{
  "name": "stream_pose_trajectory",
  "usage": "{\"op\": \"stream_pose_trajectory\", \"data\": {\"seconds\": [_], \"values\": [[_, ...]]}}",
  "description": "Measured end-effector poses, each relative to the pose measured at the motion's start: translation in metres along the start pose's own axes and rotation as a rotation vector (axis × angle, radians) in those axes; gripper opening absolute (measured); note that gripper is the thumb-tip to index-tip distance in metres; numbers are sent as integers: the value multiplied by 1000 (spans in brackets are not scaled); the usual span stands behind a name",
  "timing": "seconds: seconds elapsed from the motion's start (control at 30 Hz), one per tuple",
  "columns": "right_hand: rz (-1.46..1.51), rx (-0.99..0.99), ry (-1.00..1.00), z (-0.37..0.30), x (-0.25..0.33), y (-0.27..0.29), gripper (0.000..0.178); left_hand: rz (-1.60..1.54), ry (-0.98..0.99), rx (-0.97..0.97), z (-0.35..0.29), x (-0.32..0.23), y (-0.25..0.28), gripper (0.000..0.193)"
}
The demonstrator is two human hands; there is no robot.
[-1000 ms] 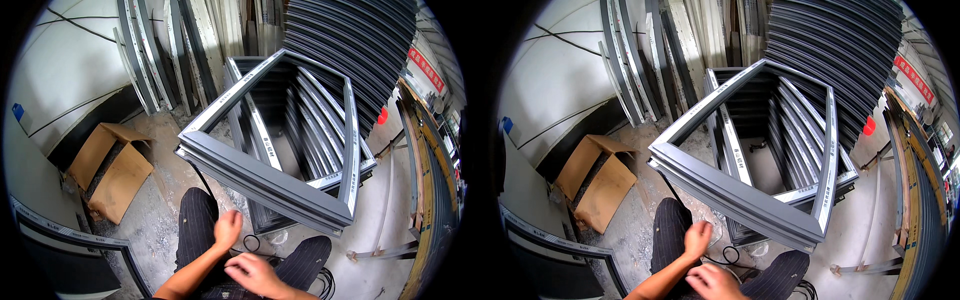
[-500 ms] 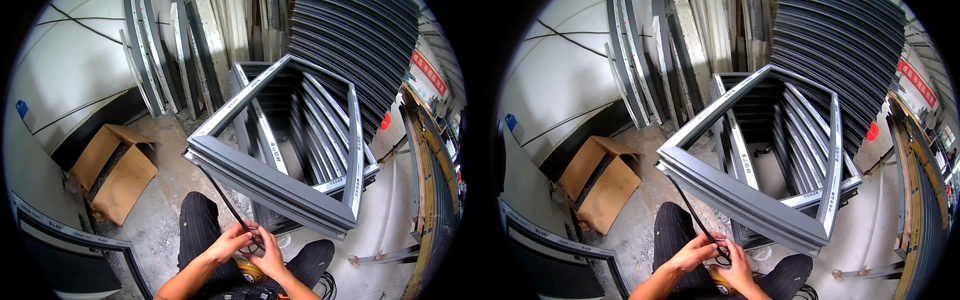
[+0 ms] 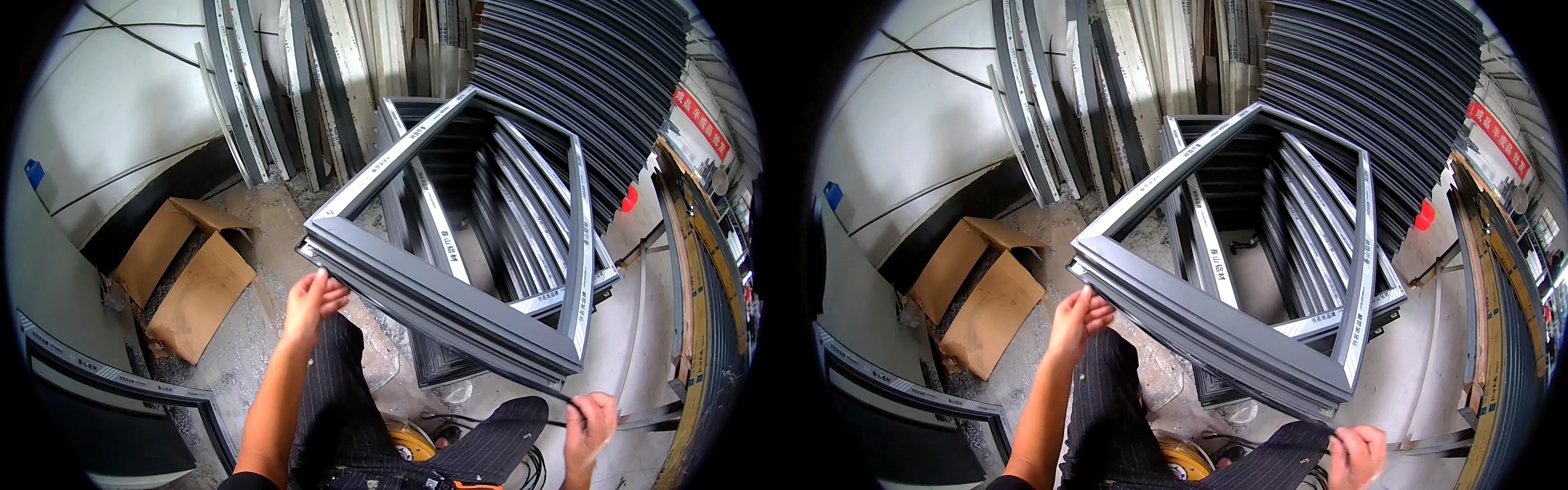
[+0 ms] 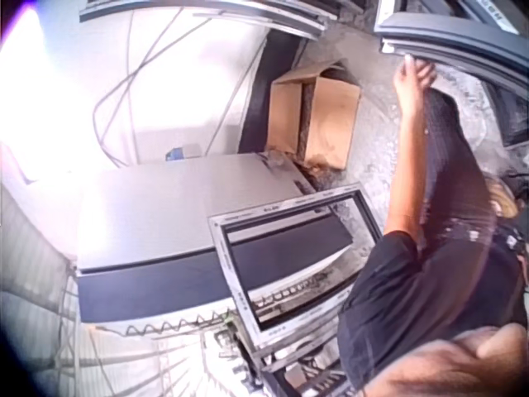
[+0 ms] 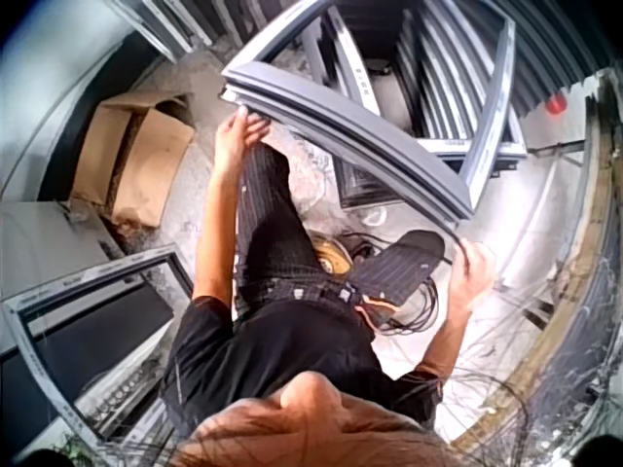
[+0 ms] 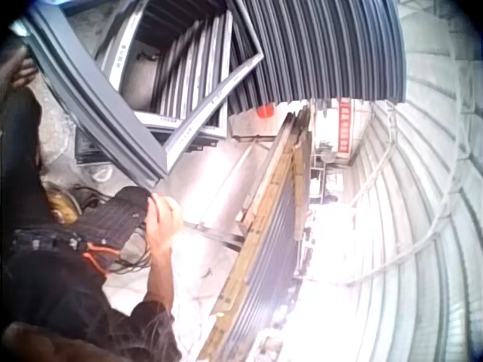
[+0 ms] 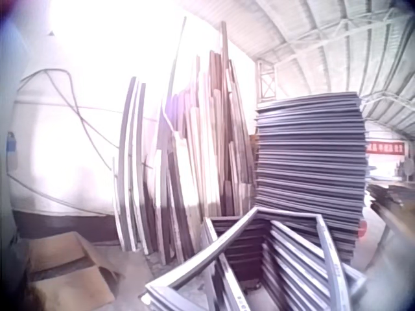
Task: The person assembles a window frame by inserting a rubber seal into the groove of a metal frame. They use pliers to cut the seal to size and press it into place along the frame's edges. The person handles the frame and seal repeatedly to ensure proper fit.
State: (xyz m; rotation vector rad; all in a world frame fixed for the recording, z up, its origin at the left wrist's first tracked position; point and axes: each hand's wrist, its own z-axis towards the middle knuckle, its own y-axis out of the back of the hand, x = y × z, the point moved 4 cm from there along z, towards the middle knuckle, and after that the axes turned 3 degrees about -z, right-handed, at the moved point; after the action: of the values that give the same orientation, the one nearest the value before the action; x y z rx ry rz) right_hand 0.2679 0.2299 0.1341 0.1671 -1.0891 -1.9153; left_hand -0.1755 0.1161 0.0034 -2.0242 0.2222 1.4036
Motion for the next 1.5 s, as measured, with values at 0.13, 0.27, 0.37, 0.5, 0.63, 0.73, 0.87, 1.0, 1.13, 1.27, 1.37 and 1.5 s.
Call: {"op": "stream_pose_trajectory", "data": {"seconds": [0.13, 0.27, 0.37, 0.5, 0.63, 0.73, 0.87, 1.0, 1.13, 1.27, 1.37, 1.5], "values": [[-79, -15, 116, 18, -8, 14, 24, -82, 70, 33, 22, -6, 6, 30], [170, 342, 6, 25, -21, 17, 13, -32, 2, 58, 33, 4, 11, 27], [747, 583, -165, 13, -35, 16, 27, 57, -31, -9, 39, 9, 14, 25], [1417, 533, -269, 7, -44, -2, 41, 46, -16, -60, 34, 8, 9, 23], [1506, 325, -512, 12, -51, -14, 32, -133, 66, 107, 23, 3, 2, 24], [1103, 277, -644, 9, -61, -14, 14, -141, 105, 176, 20, 3, -2, 18], [626, 326, -679, 4, -60, -8, 8, -96, 43, 128, 23, 9, 0, 19], [243, 394, -157, 19, -37, 1, 7, -18, -6, 10, 26, 15, -1, 21], [866, 484, -222, 13, -32, 15, 22, 8, -40, -45, 29, 17, -2, 25], [1308, 442, -384, 6, -29, 9, 45, 4, -10, -67, 26, 15, -6, 21], [1385, 350, -568, 10, -47, -4, 45, -17, 42, -42, 25, 10, -4, 17], [1262, 323, -687, 7, -61, -15, 41, -10, 81, 4, 21, 7, -6, 19]]}}
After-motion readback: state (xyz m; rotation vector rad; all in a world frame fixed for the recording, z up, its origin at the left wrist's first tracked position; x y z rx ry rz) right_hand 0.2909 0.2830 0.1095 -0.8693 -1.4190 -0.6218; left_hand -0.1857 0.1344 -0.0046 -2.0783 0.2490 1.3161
